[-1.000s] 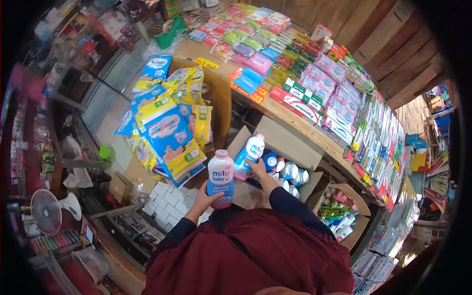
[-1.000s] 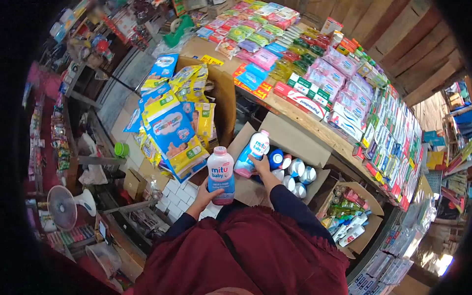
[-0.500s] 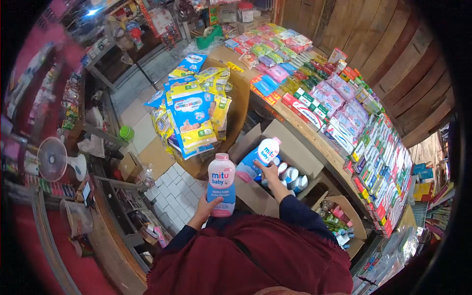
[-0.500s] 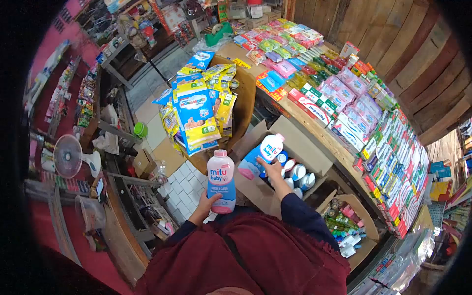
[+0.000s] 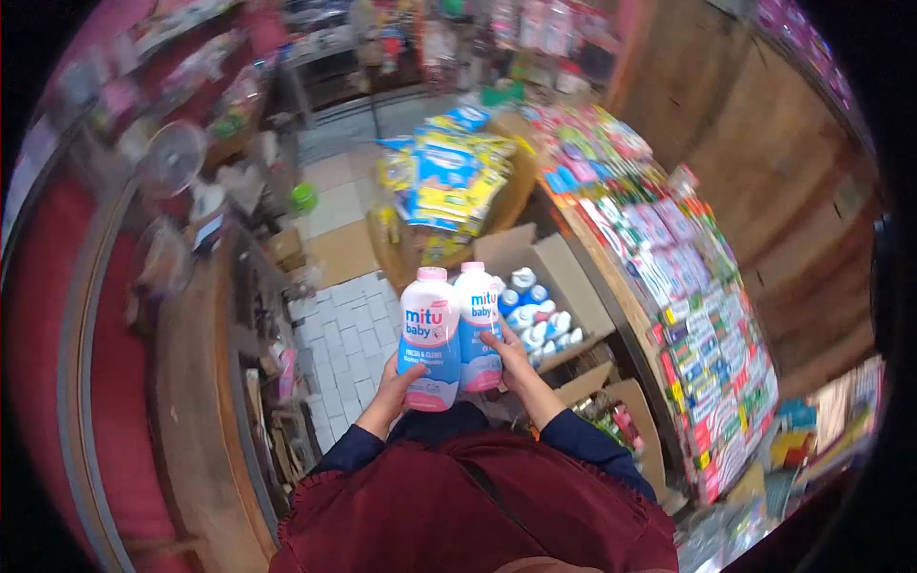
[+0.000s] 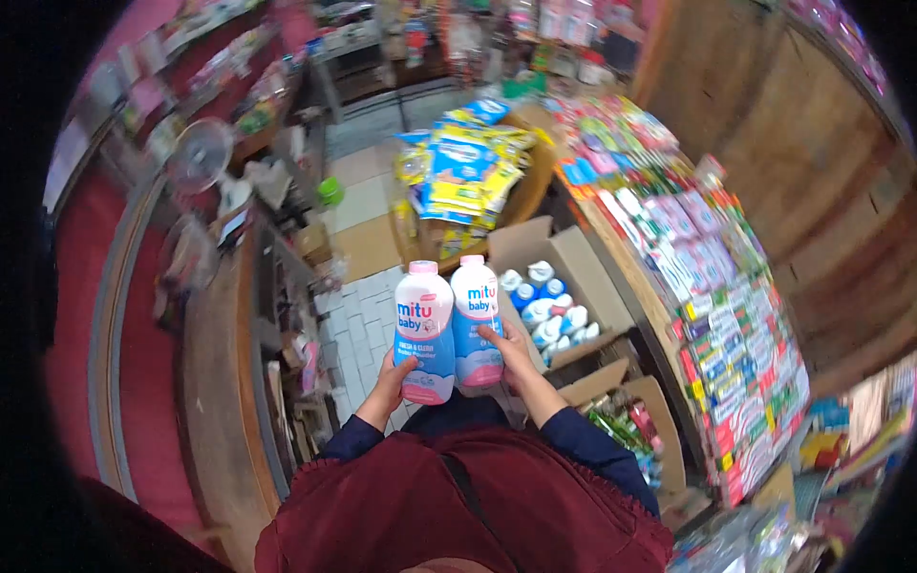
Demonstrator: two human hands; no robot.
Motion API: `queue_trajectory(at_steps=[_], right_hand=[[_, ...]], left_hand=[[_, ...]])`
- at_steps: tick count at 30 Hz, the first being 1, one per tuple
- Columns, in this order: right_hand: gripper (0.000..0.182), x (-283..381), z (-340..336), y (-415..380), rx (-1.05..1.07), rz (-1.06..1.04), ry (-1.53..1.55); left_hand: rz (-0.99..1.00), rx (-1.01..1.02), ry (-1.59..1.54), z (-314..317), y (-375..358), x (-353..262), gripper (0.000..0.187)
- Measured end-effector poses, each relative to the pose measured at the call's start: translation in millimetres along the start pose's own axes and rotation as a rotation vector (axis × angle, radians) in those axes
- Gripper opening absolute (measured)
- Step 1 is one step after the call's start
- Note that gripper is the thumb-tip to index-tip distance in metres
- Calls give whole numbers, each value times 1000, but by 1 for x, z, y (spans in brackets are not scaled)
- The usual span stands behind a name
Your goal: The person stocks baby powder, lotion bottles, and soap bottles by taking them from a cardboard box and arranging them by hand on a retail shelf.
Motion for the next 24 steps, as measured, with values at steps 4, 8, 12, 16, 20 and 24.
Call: queue_trajectory(at_steps=[4, 8, 12, 16, 20, 24], right_hand=[[33, -48, 39, 11, 224, 196, 14], [32, -84, 133, 1, 437, 423, 16], [36, -140, 240, -21, 680, 562, -71], [44, -184, 361, -56, 1067, 430, -129], [55, -209, 485, -98, 1282, 158, -128], [61, -186, 613, -156, 1512, -102, -28]], left_hand=[[141, -180, -51, -41, -66, -4, 54], [296, -415, -166, -94, -146, -1, 39], [379, -748, -237, -140, -245, -13, 43], [593, -965, -205, -164, -371, -55, 50], [723, -1128, -17, -185, -490, -100, 59], [806, -1274, 268, -177, -554, -179, 63]])
Point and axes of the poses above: each hand's wrist, its own y-axis towards the middle knuckle, its own z-axis out of the palm, x = y × z, the point moved 1 cm from there along y, towards the middle knuckle, and after that the axes turned 6 degrees about y, right-handed, at the moved point
